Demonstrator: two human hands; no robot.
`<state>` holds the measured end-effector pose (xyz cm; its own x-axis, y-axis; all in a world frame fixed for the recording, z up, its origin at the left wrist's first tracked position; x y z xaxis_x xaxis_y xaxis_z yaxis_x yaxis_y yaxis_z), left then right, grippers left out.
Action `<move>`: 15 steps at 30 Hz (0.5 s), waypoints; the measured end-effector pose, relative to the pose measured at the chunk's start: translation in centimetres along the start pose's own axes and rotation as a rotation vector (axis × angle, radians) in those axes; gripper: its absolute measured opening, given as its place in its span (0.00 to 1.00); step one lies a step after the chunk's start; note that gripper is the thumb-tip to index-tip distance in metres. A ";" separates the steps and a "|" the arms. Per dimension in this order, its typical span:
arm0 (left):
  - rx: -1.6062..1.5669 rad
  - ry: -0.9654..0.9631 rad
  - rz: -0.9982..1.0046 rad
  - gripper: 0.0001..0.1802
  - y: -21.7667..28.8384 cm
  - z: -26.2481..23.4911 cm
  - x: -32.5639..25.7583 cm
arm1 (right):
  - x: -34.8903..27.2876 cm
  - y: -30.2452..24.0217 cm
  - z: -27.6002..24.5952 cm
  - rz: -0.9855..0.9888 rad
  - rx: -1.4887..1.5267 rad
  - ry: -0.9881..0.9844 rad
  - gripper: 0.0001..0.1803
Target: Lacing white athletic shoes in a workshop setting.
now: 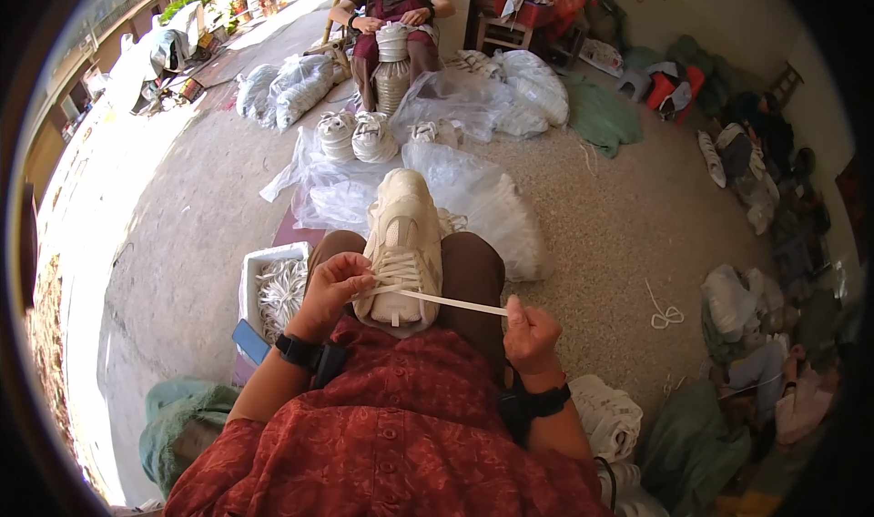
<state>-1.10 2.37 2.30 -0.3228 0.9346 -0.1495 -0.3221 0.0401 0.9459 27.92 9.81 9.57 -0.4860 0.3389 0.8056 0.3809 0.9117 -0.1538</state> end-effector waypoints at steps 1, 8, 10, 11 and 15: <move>0.280 0.031 0.176 0.13 1.2 -0.2 -0.4 | -0.6 0.6 -0.8 -0.004 0.003 -0.003 0.10; 1.013 0.001 0.274 0.08 3.1 0.0 -4.4 | -2.3 2.0 -2.6 0.116 -0.014 -0.143 0.10; 0.975 0.056 0.358 0.06 5.4 -0.7 -5.1 | -1.4 1.6 -2.4 0.210 0.087 -0.228 0.07; 0.935 0.109 0.439 0.05 6.7 -1.1 -5.3 | -1.0 1.7 -2.4 0.253 0.163 -0.256 0.04; 1.160 -0.016 0.609 0.04 8.4 -0.2 -5.2 | -1.1 4.1 -2.7 0.457 0.294 -0.348 0.06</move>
<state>-2.33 -2.23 10.99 -0.1305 0.9143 0.3834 0.8224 -0.1161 0.5569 32.17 12.50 9.59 -0.5714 0.7186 0.3963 0.4025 0.6662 -0.6278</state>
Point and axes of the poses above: each hand's wrist, its own x-axis towards the middle knuckle, its own z-axis out of the palm, y = z × x, the point moved 7 cm from there along x, towards the middle knuckle
